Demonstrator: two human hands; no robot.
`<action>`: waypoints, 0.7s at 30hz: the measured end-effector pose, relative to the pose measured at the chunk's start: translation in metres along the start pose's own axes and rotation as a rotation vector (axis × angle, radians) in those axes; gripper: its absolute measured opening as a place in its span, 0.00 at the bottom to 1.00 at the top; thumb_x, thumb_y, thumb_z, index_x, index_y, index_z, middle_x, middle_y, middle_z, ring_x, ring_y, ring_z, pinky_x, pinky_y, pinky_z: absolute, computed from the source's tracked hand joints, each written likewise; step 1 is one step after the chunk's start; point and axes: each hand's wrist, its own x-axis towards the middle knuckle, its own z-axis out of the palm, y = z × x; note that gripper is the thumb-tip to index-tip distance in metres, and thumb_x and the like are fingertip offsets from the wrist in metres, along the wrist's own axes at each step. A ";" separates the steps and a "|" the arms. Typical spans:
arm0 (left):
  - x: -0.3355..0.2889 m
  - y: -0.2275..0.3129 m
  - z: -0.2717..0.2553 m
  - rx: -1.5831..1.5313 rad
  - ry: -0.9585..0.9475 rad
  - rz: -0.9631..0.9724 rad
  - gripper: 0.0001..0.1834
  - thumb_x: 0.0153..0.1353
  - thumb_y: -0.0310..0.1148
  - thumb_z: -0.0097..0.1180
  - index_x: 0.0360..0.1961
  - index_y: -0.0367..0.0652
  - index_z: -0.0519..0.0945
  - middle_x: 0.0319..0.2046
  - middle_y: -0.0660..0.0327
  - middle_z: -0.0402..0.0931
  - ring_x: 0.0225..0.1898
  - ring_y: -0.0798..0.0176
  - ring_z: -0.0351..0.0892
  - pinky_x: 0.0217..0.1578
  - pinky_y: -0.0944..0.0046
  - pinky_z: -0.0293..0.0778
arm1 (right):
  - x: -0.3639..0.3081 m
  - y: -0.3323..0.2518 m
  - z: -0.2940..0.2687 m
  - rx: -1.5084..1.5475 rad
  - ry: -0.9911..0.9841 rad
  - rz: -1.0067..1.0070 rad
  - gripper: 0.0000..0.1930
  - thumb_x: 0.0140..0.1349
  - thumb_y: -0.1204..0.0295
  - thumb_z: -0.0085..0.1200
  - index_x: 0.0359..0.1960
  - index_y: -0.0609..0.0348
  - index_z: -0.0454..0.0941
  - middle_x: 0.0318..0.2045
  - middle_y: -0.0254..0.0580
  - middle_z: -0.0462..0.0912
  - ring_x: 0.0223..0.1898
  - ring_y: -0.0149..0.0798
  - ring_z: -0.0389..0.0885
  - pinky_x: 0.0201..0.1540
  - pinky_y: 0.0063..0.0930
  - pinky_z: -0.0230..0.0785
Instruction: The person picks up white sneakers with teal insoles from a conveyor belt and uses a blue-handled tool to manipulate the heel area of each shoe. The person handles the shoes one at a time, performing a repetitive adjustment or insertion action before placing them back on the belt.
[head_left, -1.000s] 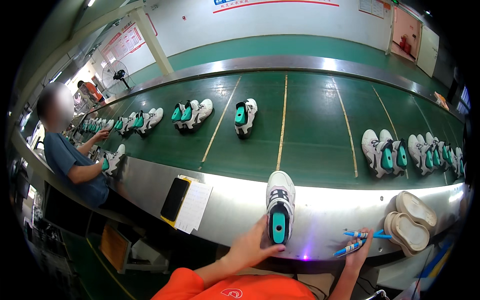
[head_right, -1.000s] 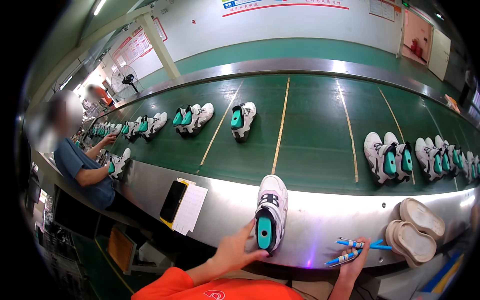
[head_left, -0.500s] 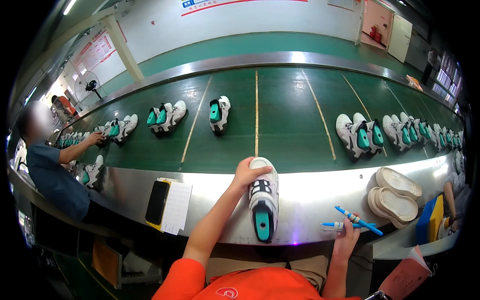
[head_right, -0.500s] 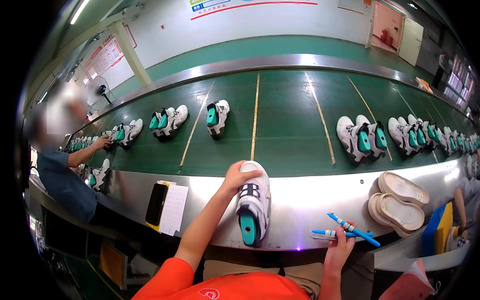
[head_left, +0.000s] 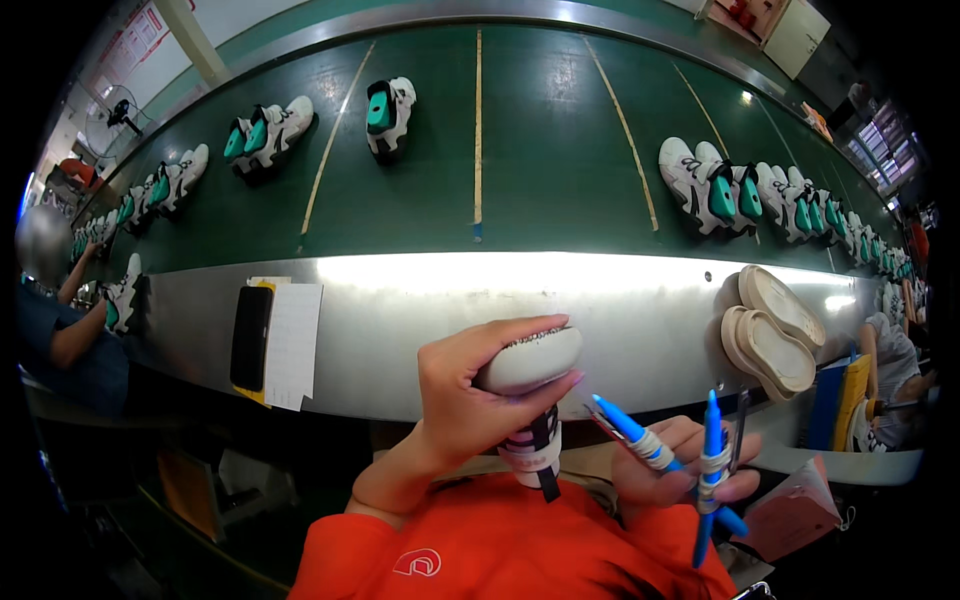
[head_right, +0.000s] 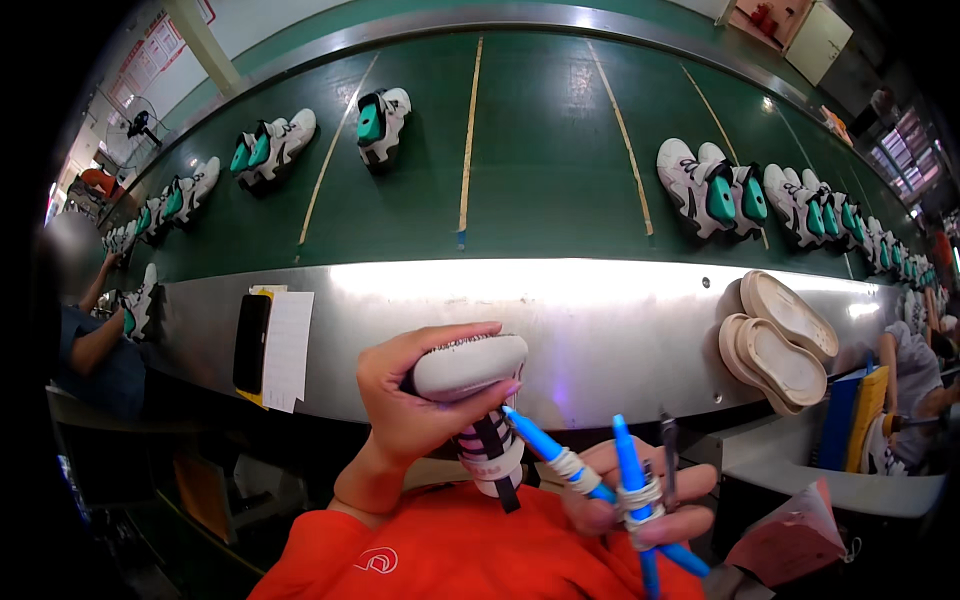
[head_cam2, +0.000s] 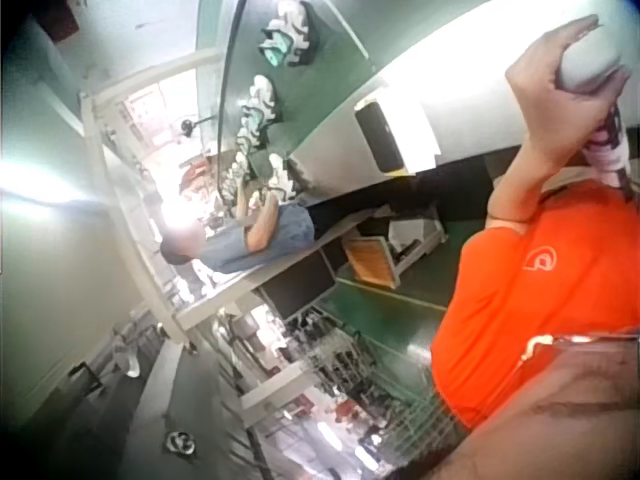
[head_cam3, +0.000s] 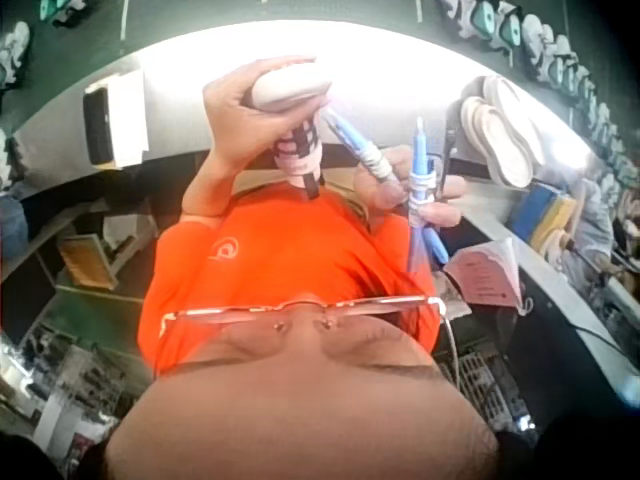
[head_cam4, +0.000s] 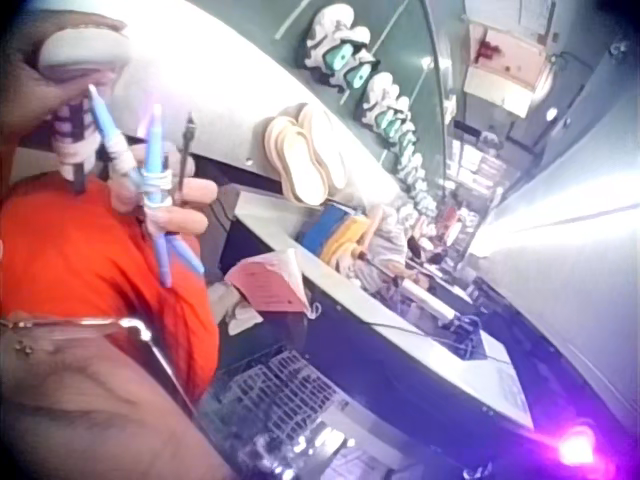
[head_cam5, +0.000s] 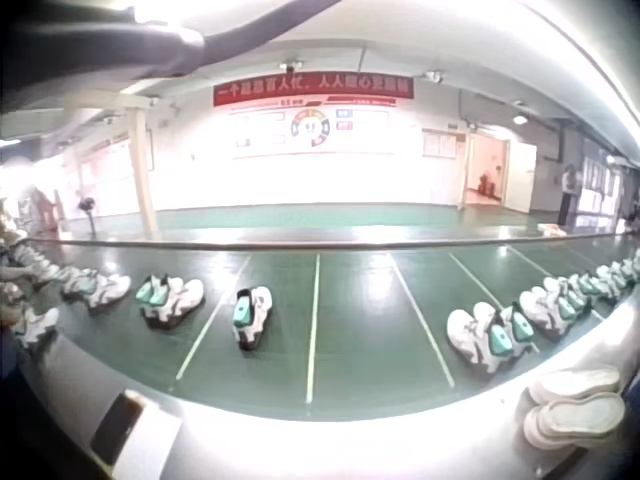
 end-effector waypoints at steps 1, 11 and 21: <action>0.001 -0.001 -0.002 -0.003 -0.009 0.006 0.20 0.36 0.21 0.69 0.35 0.35 0.80 0.28 0.55 0.80 0.30 0.65 0.81 0.34 0.71 0.76 | -0.002 0.002 0.006 0.011 -0.063 -0.018 0.19 0.44 0.80 0.60 0.30 0.56 0.59 0.28 0.34 0.58 0.18 0.26 0.59 0.14 0.15 0.50; 0.002 -0.009 -0.010 -0.040 -0.079 0.046 0.22 0.35 0.22 0.70 0.37 0.36 0.80 0.32 0.55 0.80 0.33 0.64 0.81 0.34 0.70 0.76 | -0.002 0.018 0.036 -0.075 -0.229 -0.095 0.13 0.53 0.78 0.55 0.31 0.55 0.60 0.29 0.34 0.58 0.18 0.23 0.60 0.10 0.12 0.62; 0.003 -0.012 -0.018 -0.060 -0.094 0.085 0.22 0.38 0.24 0.67 0.40 0.40 0.79 0.33 0.55 0.79 0.32 0.59 0.81 0.33 0.69 0.75 | 0.005 0.020 0.045 -0.071 -0.222 -0.138 0.16 0.49 0.81 0.57 0.30 0.56 0.59 0.28 0.33 0.57 0.17 0.21 0.59 0.08 0.07 0.57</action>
